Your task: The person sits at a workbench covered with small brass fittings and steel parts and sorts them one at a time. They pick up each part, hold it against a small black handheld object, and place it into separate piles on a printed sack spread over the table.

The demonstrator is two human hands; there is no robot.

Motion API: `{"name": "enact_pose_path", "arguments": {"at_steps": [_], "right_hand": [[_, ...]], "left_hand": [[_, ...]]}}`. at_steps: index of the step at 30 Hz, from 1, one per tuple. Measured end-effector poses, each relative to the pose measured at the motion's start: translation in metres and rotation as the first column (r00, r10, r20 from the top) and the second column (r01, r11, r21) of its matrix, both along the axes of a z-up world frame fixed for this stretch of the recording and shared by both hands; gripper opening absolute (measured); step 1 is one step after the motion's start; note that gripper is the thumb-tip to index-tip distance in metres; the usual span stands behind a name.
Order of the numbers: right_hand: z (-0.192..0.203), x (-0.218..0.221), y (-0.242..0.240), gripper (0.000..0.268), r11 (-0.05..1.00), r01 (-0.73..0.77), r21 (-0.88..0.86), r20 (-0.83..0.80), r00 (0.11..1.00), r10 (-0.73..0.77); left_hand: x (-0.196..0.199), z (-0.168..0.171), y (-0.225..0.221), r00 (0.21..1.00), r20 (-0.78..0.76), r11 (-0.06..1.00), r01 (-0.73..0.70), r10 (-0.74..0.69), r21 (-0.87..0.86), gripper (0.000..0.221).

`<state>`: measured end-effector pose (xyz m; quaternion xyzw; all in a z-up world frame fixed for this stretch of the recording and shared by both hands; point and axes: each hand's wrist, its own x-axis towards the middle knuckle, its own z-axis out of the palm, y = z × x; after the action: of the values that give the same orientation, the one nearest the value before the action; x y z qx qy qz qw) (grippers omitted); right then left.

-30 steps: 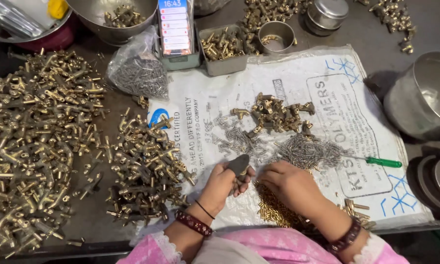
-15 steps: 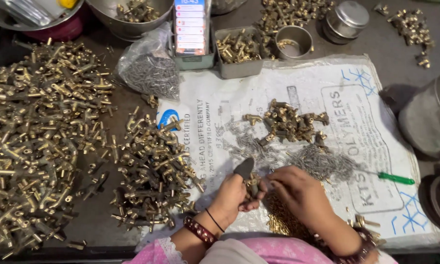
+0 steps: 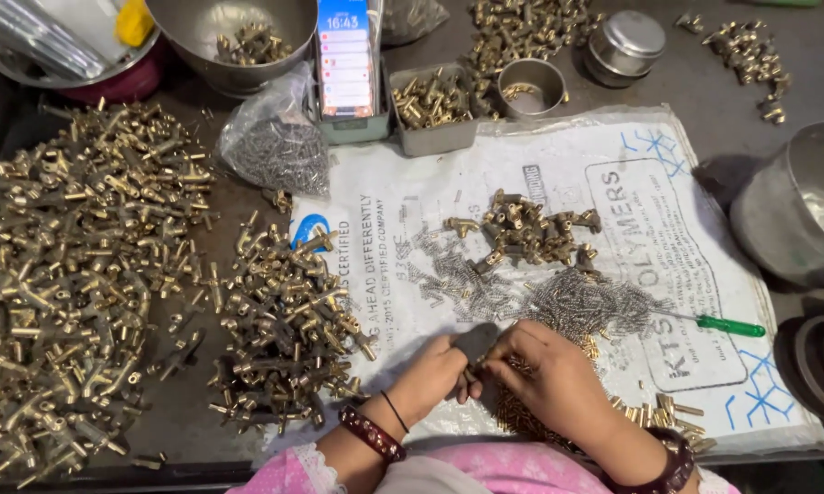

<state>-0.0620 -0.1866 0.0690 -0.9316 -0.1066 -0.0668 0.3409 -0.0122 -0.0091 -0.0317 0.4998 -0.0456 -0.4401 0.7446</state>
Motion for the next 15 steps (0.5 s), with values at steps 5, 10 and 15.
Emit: {"name": "enact_pose_path", "arguments": {"at_steps": [5,10,15], "right_hand": [[-0.004,0.028,-0.047,0.017,0.995,0.064,0.076,-0.139,0.989,-0.053],[-0.004,0.074,-0.109,0.018,0.858,0.454,-0.239,0.132,0.891,-0.435],[-0.049,0.079,-0.141,0.02,0.749,0.653,-0.115,-0.196,0.724,-0.661]], "left_hand": [[-0.003,0.019,-0.007,1.0,0.024,0.999,0.017,-0.017,0.036,0.031],[0.0,0.012,-0.005,0.995,0.018,0.995,-0.099,0.098,0.026,0.048],[0.001,0.014,0.001,0.991,0.014,0.966,-0.125,0.132,-0.225,0.031]]}}
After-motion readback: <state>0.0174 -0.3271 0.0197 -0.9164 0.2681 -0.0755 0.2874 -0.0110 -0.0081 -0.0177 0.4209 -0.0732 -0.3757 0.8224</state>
